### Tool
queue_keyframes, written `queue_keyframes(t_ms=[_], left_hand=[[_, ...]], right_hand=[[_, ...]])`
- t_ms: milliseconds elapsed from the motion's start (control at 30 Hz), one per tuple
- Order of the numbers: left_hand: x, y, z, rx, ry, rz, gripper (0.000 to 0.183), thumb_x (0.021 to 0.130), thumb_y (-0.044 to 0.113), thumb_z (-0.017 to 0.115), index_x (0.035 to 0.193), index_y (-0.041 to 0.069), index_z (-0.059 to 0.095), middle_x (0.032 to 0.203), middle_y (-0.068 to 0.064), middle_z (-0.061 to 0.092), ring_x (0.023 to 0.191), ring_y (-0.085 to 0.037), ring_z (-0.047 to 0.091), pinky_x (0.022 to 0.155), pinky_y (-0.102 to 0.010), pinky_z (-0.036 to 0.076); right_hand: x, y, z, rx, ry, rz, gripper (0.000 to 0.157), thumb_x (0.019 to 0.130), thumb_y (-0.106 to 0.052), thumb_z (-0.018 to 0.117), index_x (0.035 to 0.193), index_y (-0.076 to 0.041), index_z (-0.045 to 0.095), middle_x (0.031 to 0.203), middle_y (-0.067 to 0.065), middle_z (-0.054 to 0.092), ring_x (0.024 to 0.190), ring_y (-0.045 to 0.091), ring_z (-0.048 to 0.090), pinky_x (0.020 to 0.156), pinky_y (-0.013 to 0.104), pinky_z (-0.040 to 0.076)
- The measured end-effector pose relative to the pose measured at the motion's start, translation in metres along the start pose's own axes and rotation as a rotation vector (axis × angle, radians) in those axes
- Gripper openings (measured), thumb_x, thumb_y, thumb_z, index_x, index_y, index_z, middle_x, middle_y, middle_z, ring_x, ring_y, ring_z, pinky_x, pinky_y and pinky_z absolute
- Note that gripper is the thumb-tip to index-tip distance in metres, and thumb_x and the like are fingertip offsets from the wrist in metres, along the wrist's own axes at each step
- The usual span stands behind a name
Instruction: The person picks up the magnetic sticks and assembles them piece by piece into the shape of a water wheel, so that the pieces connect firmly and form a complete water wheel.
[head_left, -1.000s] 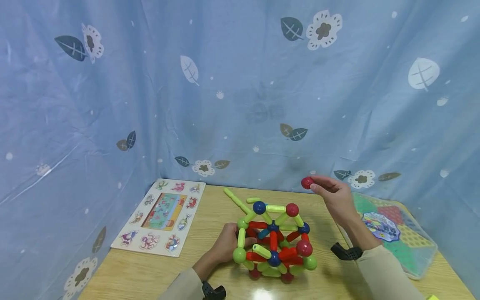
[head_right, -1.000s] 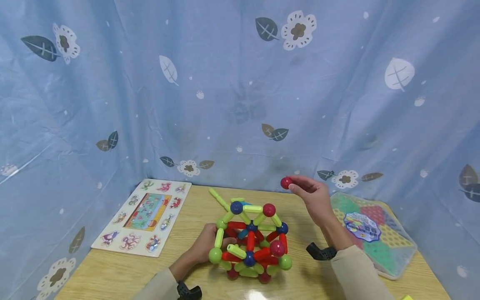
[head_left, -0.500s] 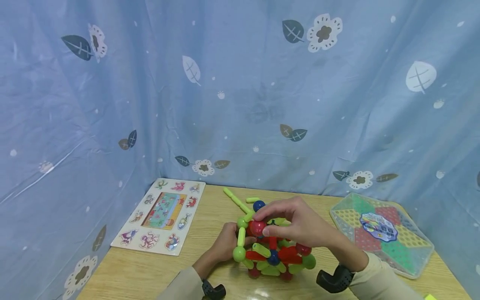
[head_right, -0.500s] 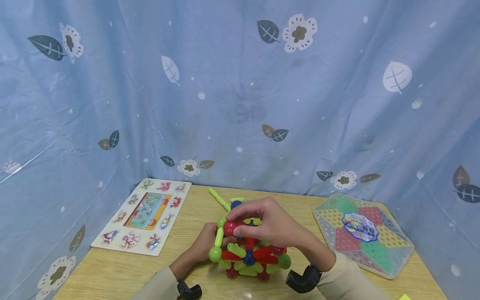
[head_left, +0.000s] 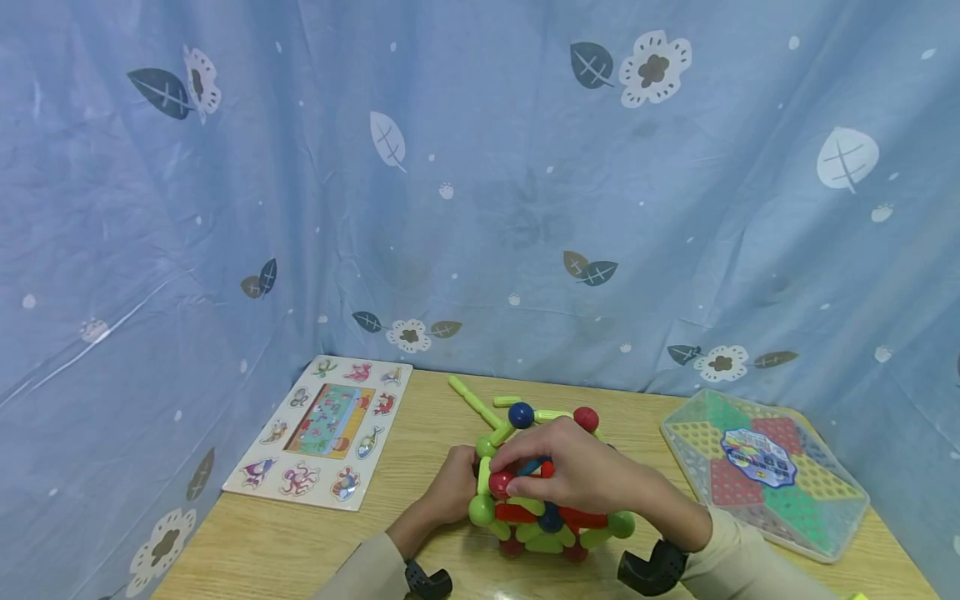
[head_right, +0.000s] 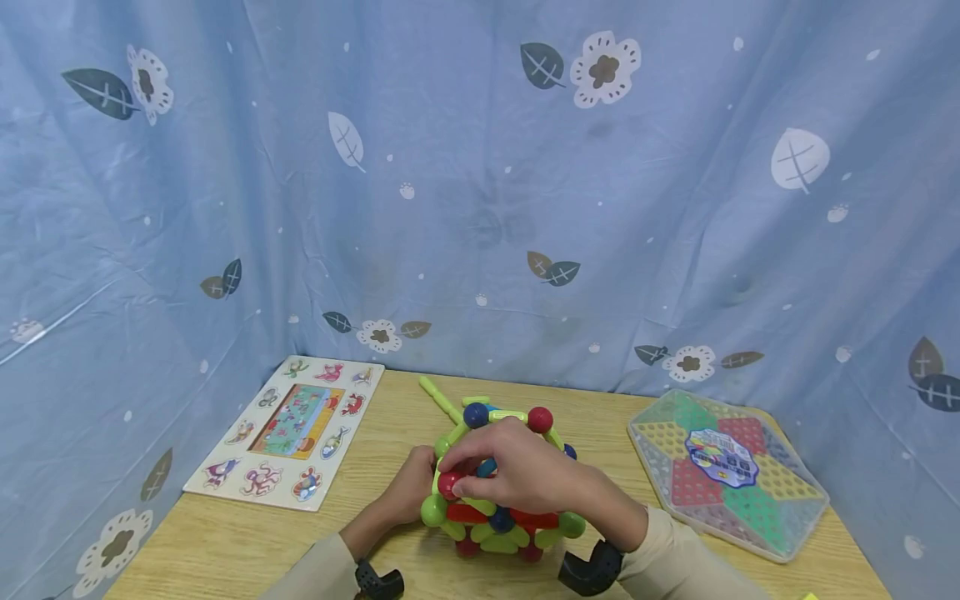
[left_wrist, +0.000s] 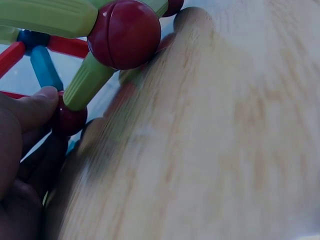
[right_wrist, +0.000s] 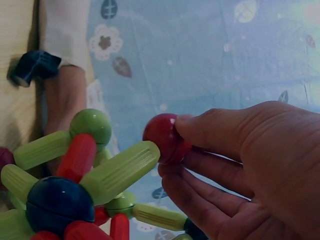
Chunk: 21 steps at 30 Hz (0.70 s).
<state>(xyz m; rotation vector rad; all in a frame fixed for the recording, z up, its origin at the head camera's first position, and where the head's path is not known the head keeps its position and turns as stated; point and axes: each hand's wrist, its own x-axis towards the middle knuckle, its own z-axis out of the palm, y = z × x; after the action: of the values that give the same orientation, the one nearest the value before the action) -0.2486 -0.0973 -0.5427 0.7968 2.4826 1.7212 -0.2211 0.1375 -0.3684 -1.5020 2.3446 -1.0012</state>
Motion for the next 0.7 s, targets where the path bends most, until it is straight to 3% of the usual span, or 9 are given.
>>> queue_keyframes(t_ms=[167, 367, 500, 600, 700], left_hand=[[0.001, -0.001, 0.001, -0.002, -0.013, -0.008, 0.009, 0.094, 0.012, 0.086, 0.1, 0.008, 0.08, 0.088, 0.001, 0.077, 0.083, 0.0, 0.066, 0.082, -0.02, 0.057], [0.002, 0.0, 0.004, -0.01, -0.028, -0.027, 0.008, 0.096, 0.011, 0.084, 0.102, 0.009, 0.08, 0.09, 0.001, 0.078, 0.086, -0.003, 0.068, 0.084, -0.021, 0.057], [0.002, 0.001, 0.006, -0.01, -0.021, -0.027, 0.006, 0.095, 0.009, 0.084, 0.101, 0.009, 0.08, 0.09, 0.001, 0.078, 0.086, -0.003, 0.067, 0.085, -0.02, 0.056], [0.002, 0.003, 0.007, -0.007, -0.017, -0.028, 0.006, 0.094, 0.006, 0.083, 0.099, 0.009, 0.08, 0.089, 0.001, 0.078, 0.085, -0.003, 0.067, 0.084, -0.02, 0.056], [0.002, 0.004, 0.008, 0.005, -0.014, -0.031, 0.007, 0.094, 0.004, 0.083, 0.097, 0.009, 0.08, 0.087, 0.002, 0.077, 0.084, -0.003, 0.066, 0.083, -0.02, 0.056]], right_hand=[[-0.007, -0.001, -0.006, -0.039, 0.043, -0.004, 0.027, 0.104, -0.022, 0.079, 0.129, -0.016, 0.08, 0.125, -0.008, 0.08, 0.115, 0.006, 0.075, 0.094, 0.032, 0.064], [-0.042, 0.012, -0.023, -0.018, 0.262, 0.044, 0.024, 0.107, -0.014, 0.073, 0.128, -0.023, 0.08, 0.123, -0.003, 0.081, 0.109, 0.013, 0.078, 0.09, 0.034, 0.064], [-0.083, 0.038, -0.03, 0.13, 0.454, 0.131, 0.025, 0.108, 0.0, 0.065, 0.127, -0.008, 0.079, 0.123, 0.004, 0.08, 0.107, 0.015, 0.077, 0.092, 0.027, 0.063], [-0.117, 0.067, -0.027, 0.254, 0.595, 0.221, 0.024, 0.109, 0.002, 0.061, 0.129, 0.003, 0.074, 0.124, 0.005, 0.08, 0.11, 0.012, 0.077, 0.095, 0.023, 0.061], [-0.146, 0.097, -0.016, 0.34, 0.663, 0.307, 0.028, 0.111, -0.001, 0.059, 0.136, 0.01, 0.067, 0.126, -0.002, 0.08, 0.112, 0.008, 0.076, 0.097, 0.022, 0.06]])
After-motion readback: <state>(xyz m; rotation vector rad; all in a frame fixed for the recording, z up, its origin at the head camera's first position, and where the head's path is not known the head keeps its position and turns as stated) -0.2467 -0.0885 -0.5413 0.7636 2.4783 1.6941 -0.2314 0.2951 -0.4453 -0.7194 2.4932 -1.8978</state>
